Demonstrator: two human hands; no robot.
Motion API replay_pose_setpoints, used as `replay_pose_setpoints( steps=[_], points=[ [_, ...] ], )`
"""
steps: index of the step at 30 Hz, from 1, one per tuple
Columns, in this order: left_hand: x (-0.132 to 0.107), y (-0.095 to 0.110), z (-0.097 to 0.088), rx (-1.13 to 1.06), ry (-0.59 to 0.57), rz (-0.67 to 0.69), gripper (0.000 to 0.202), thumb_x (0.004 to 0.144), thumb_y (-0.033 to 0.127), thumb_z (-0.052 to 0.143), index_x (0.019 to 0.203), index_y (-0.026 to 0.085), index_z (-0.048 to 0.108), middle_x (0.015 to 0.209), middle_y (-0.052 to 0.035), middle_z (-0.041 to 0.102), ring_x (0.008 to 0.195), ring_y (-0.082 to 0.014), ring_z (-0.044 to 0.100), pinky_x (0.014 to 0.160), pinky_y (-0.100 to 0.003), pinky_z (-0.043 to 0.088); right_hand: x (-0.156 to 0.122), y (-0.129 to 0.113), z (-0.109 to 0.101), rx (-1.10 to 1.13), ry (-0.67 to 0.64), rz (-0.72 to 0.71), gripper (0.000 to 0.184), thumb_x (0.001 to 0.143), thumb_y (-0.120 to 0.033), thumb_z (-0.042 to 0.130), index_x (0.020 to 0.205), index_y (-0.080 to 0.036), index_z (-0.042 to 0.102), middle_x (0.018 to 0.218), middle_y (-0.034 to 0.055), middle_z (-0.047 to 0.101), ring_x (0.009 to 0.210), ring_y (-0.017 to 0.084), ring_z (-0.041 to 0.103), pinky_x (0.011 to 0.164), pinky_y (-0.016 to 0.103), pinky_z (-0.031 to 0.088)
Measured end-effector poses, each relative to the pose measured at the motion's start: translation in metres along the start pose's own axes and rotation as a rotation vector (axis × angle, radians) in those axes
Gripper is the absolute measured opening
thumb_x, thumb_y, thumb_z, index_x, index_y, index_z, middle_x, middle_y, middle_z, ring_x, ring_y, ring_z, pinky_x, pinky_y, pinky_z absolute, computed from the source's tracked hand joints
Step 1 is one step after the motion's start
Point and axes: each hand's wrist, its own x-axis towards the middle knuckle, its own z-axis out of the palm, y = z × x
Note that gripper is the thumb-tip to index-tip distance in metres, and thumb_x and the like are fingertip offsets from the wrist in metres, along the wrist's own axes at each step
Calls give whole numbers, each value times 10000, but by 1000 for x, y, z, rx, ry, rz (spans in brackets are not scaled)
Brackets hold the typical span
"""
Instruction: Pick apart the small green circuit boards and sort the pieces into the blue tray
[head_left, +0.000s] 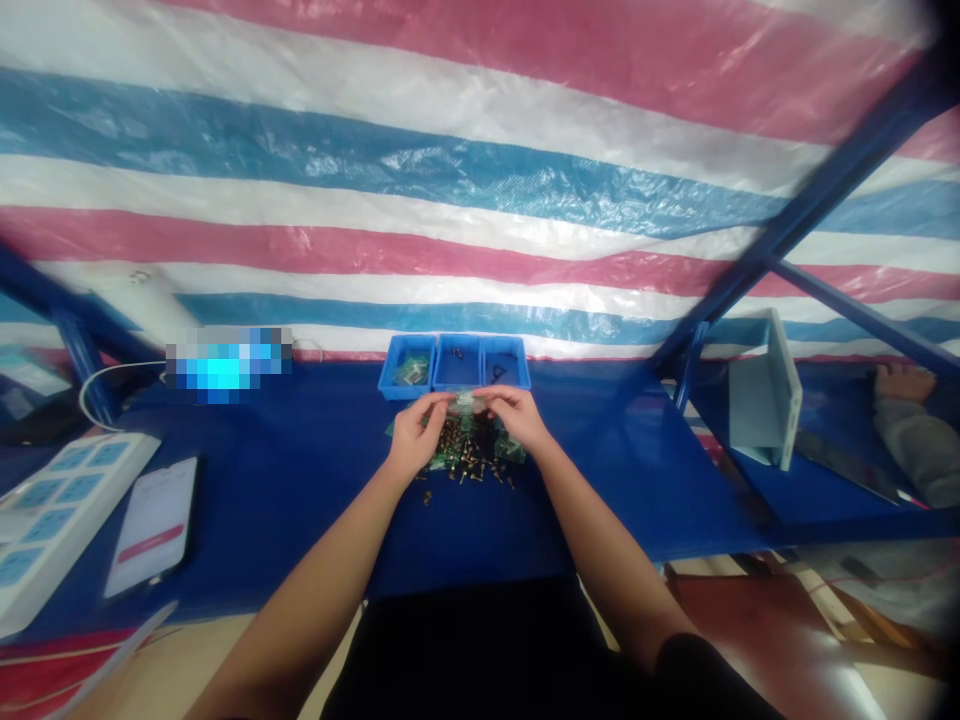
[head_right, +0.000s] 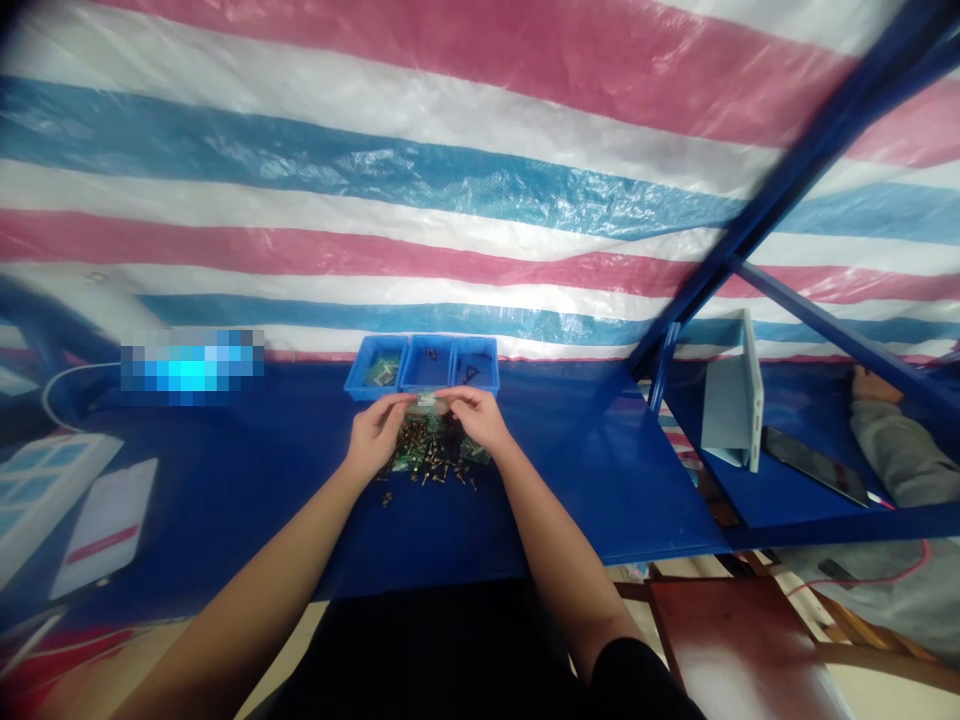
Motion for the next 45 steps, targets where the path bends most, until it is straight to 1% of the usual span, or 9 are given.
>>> replay_pose_setpoints(
  steps=[6,11,16,22,26,32,39,41,45],
  points=[
    [0,-3,7,30,91,12,241,857,400,612,945,198,711,908,-41,730,707,-155,656,675,-262,536,0,2,4,-4,53,15,292,692,-437,752,825,-200,644,788,29,700,724,179,655,692,309,537],
    [0,-6,9,54,104,27,209,842,388,626,896,207,714,839,-32,726,639,-144,628,644,-263,526,-1,5,7,59,47,74,441,645,-431,801,990,-222,621,775,5,687,694,162,660,683,301,542],
    [0,-4,7,39,98,26,221,834,394,642,905,198,715,814,-31,721,652,-147,632,636,-261,523,-5,4,15,43,-20,49,333,667,-426,781,868,-179,682,830,46,713,741,180,659,717,322,537],
    [0,-3,8,-13,17,15,233,814,416,670,873,190,663,753,-24,695,634,-144,633,618,-261,523,-7,3,17,-44,-15,-16,294,715,-437,736,850,-187,663,776,23,677,688,158,612,662,288,502],
    [-1,-6,9,-61,49,-12,253,805,412,684,875,184,601,765,-21,679,639,-135,639,617,-252,525,-7,2,14,-129,-52,-17,280,759,-455,700,782,-182,643,681,-3,627,613,136,562,606,267,468],
    [1,-7,10,-170,26,-28,363,789,376,711,1055,205,533,767,-3,676,651,-137,644,612,-246,510,-6,6,18,-53,-51,-88,279,781,-424,687,913,-179,667,884,49,690,789,169,631,724,287,506],
    [2,-5,9,-156,20,-41,445,791,388,705,1176,205,577,804,-19,694,664,-143,647,656,-268,529,-7,2,18,-82,-3,-39,288,734,-446,734,808,-172,688,766,37,697,677,162,615,656,287,500],
    [2,-4,8,-162,-22,-39,381,813,391,680,1134,197,617,815,-29,699,670,-148,648,648,-269,533,-8,-2,16,-100,5,-57,287,734,-451,735,788,-173,685,756,35,697,661,158,609,648,285,496],
    [0,-4,10,-132,-43,-39,226,823,395,665,849,171,683,747,-31,683,642,-152,632,608,-260,521,-9,-4,14,-148,-10,-50,291,751,-441,725,678,-172,641,634,11,648,569,136,565,570,264,463]
  ],
)
